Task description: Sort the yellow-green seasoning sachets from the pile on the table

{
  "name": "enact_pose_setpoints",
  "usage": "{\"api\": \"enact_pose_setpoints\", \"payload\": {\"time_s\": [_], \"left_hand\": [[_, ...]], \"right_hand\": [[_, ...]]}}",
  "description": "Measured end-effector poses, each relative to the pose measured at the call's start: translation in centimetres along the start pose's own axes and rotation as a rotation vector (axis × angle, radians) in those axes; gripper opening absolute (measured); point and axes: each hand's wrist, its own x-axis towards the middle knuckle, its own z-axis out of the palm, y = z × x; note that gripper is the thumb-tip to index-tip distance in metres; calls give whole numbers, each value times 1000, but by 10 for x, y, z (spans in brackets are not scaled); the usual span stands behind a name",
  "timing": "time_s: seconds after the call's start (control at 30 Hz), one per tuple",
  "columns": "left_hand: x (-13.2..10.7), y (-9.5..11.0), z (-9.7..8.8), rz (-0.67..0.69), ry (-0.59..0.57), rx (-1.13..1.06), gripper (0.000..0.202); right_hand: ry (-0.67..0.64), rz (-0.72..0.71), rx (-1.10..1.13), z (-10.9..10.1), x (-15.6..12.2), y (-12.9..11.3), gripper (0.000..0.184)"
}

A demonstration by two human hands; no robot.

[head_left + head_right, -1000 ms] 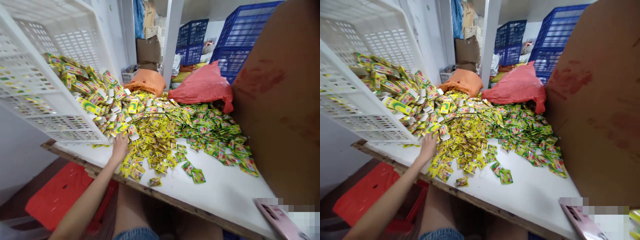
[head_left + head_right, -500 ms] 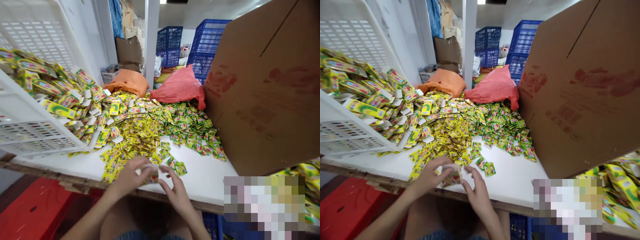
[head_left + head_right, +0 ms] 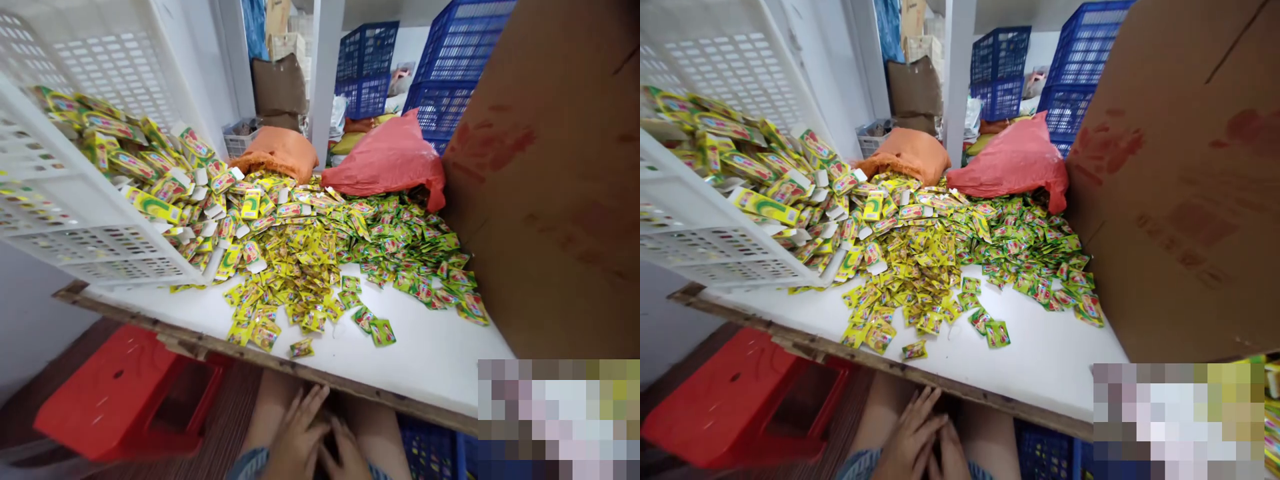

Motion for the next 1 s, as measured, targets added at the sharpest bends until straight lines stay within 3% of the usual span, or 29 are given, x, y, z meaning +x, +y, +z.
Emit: {"api": "enact_pose_setpoints", "payload": {"time_s": [0.1, 0.2, 0.3, 0.43, 0.53, 0.67, 0.8, 0.9, 1.0], "left_hand": [[-31, -17, -5, -151, -161, 94, 45], [-46, -31, -10, -374, -146, 58, 47], [-51, -35, -15, -454, -120, -17, 46], [-50, -33, -30, -492, -85, -133, 44], [-45, -30, -47, -558, -80, -213, 46], [-27, -16, -68, -560, -152, -397, 65], [0, 7, -76, -618, -297, -615, 39], [14, 13, -79, -750, -261, -731, 34], [20, 7, -85, -772, -183, -923, 43]], "right_hand": [[-270, 13, -65, 0, -1, 5, 50], [-419, -8, -159, -2, 13, -18, 66], [-458, 11, -238, 0, 22, -36, 79], [-419, -1, -320, 2, 25, -41, 72], [-399, -57, -329, -7, 26, -49, 63], [-419, -194, -185, -36, 25, -86, 63], [-442, -285, 42, -72, 29, -131, 57], [-281, -244, 153, -89, 56, -139, 46], [-49, -211, 34, -82, 97, -127, 31]]}}
